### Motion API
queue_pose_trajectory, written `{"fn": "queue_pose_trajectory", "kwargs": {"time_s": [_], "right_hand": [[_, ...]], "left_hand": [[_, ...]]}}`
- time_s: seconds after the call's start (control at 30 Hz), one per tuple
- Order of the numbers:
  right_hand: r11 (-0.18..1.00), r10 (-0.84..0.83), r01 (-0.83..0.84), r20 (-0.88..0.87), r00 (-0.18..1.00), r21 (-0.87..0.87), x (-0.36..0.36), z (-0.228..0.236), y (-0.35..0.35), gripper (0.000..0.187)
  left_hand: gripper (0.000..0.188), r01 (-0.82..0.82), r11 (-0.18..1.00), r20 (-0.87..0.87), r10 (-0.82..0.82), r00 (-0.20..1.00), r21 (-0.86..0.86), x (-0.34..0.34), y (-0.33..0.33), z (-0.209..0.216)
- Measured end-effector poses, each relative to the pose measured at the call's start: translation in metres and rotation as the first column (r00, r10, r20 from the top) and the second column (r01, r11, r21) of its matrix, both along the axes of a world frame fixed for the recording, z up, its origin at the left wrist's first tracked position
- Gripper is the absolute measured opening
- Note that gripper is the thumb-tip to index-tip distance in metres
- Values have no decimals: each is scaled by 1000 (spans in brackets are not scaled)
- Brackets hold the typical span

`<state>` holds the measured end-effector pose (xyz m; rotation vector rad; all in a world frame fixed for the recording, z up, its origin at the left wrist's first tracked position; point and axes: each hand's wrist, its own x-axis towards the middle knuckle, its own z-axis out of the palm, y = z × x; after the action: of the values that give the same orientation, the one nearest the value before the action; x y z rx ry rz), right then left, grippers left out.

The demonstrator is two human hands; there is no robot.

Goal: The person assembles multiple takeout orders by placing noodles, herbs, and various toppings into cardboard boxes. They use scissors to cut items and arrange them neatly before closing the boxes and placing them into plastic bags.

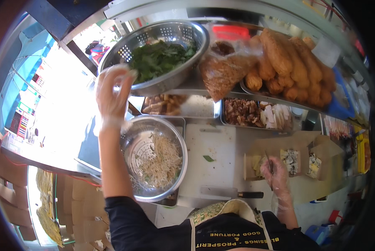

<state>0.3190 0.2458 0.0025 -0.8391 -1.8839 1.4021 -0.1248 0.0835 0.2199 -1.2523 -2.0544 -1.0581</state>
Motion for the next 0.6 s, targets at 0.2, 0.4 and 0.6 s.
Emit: {"fn": "queue_pose_trajectory", "kwargs": {"time_s": [0.2, 0.4, 0.6], "right_hand": [[997, 18, -10, 112, 994, -75, -15, -1, -37, 22], [987, 27, 21, 290, 957, -162, -12, -20, -71, 41], [989, 80, -125, 422, 903, 80, -87, -87, -51, 17]], "left_hand": [[74, -151, 539, -143, 57, 988, -828, -72, 73, 66], [78, 83, 128, 93, 72, 993, -988, -150, 120, 56], [56, 211, 590, 133, -174, 976, -779, -208, 145, 44]]}}
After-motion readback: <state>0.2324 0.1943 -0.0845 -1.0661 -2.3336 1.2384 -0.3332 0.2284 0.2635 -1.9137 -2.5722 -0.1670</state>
